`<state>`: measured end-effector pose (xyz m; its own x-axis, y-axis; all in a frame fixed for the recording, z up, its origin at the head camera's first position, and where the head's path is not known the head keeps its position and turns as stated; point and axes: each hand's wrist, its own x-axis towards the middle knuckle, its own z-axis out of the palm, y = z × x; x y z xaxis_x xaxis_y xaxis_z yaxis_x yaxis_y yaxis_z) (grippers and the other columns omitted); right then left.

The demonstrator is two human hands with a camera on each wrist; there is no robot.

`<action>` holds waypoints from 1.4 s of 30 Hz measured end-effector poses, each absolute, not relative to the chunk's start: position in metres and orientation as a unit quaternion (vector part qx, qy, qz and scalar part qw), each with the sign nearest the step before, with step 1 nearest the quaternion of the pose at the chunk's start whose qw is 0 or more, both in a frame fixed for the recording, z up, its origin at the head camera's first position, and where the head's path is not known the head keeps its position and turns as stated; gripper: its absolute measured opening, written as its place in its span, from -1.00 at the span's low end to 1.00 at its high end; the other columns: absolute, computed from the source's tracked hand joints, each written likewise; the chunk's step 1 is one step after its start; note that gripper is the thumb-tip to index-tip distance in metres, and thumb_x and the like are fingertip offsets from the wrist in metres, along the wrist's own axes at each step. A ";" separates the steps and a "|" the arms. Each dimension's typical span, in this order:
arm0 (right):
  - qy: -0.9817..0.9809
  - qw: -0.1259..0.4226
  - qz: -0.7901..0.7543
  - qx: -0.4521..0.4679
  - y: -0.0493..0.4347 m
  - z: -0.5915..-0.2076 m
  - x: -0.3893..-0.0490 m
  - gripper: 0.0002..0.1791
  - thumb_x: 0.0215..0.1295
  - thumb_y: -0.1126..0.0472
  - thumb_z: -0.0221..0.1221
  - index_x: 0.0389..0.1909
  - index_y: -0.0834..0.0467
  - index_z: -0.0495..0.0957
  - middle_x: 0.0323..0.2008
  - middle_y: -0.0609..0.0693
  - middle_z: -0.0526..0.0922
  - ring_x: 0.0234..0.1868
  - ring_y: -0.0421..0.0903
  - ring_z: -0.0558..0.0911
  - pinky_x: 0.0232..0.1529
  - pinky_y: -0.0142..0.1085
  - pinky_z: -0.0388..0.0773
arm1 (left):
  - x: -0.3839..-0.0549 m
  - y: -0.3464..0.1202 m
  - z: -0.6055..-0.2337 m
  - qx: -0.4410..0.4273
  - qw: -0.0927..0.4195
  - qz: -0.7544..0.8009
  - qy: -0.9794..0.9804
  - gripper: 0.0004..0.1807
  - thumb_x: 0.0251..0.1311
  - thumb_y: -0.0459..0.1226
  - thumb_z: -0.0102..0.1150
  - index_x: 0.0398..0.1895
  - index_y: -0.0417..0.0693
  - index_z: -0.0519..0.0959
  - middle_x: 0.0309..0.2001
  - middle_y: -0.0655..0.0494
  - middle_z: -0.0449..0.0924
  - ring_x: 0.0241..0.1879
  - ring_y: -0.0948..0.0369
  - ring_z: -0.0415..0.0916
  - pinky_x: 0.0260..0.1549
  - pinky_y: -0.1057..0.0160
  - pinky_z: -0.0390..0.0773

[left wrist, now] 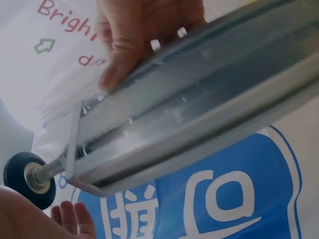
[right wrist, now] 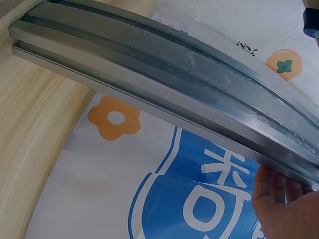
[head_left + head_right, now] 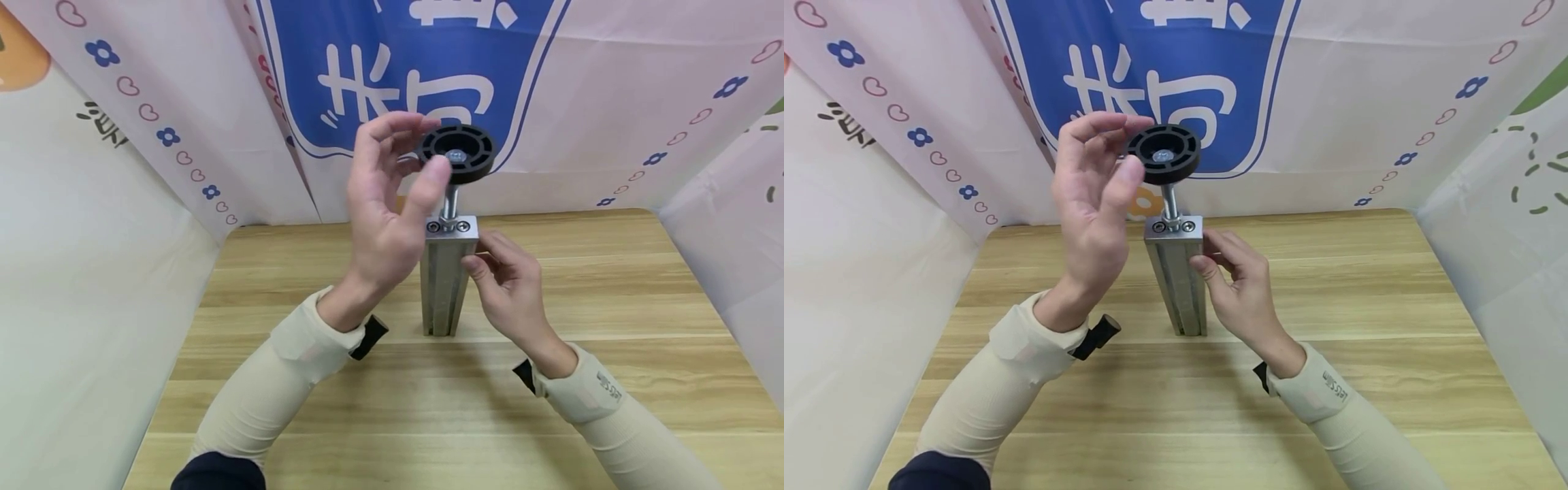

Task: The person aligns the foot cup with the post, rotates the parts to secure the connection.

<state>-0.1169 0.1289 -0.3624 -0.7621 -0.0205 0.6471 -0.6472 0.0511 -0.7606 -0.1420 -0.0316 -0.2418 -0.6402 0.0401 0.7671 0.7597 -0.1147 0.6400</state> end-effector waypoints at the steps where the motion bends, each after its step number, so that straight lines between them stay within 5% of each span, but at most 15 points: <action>1: -0.681 0.243 0.645 0.246 0.129 -0.362 -0.117 -0.58 0.46 0.29 0.23 0.20 0.49 0.59 -0.07 -0.25 0.72 -0.12 -0.24 0.67 -0.11 -0.48 0.70 | -0.142 -0.031 -0.241 -0.330 0.272 -0.662 -0.616 -0.46 0.27 -0.30 0.12 0.22 -0.48 0.32 0.16 -0.39 0.48 0.12 0.09 0.52 0.07 0.17 0.62; 8: -0.672 0.246 0.650 0.254 0.129 -0.363 -0.117 -0.55 0.46 0.24 0.24 0.19 0.51 0.59 -0.09 -0.24 0.72 -0.14 -0.25 0.66 -0.15 -0.50 0.68 | -0.141 -0.027 -0.236 -0.299 0.282 -0.653 -0.636 -0.28 0.02 -0.36 0.49 0.20 -0.36 0.32 0.08 -0.15 0.50 0.06 0.23 0.48 0.06 0.21 0.59; 14: -0.676 0.246 0.647 0.255 0.129 -0.362 -0.116 -0.51 0.48 0.18 0.22 0.21 0.50 0.58 -0.08 -0.26 0.72 -0.12 -0.25 0.67 -0.14 -0.50 0.68 | -0.141 -0.025 -0.235 -0.285 0.281 -0.659 -0.637 -0.26 -0.06 -0.40 0.57 0.16 -0.32 0.32 0.00 -0.09 0.52 0.05 0.24 0.48 0.04 0.24 0.58; 28: -0.684 0.242 0.643 0.247 0.129 -0.362 -0.116 -0.60 0.47 0.32 0.21 0.21 0.49 0.58 -0.10 -0.25 0.71 -0.16 -0.24 0.64 -0.16 -0.49 0.67 | -0.143 -0.032 -0.241 -0.321 0.272 -0.677 -0.603 -0.46 0.16 -0.37 0.33 0.14 -0.27 0.29 0.10 -0.41 0.68 0.05 0.03 0.67 0.06 0.15 0.61; 36: -0.688 0.236 0.644 0.238 0.129 -0.361 -0.115 -0.60 0.46 0.38 0.20 0.23 0.49 0.57 -0.06 -0.26 0.71 -0.11 -0.24 0.68 -0.08 -0.48 0.70 | -0.143 -0.033 -0.244 -0.357 0.244 -0.686 -0.585 -0.62 0.36 -0.43 0.08 0.15 -0.43 0.28 0.18 -0.51 0.61 0.08 -0.16 0.68 0.07 0.16 0.68; 42: -0.687 0.235 0.645 0.238 0.128 -0.361 -0.115 -0.59 0.47 0.35 0.20 0.23 0.49 0.57 -0.06 -0.26 0.72 -0.10 -0.24 0.68 -0.07 -0.48 0.71 | -0.141 -0.031 -0.244 -0.366 0.217 -0.710 -0.561 -0.67 0.44 -0.50 -0.08 0.18 -0.51 0.23 0.27 -0.58 0.47 0.21 -0.25 0.61 0.26 -0.07 0.68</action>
<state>-0.1152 0.1282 -0.3611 -0.7768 -0.0241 0.6293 -0.6295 0.0547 -0.7750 -0.1413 -0.0312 -0.2444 -0.6385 0.1021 0.7628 0.7183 -0.2770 0.6383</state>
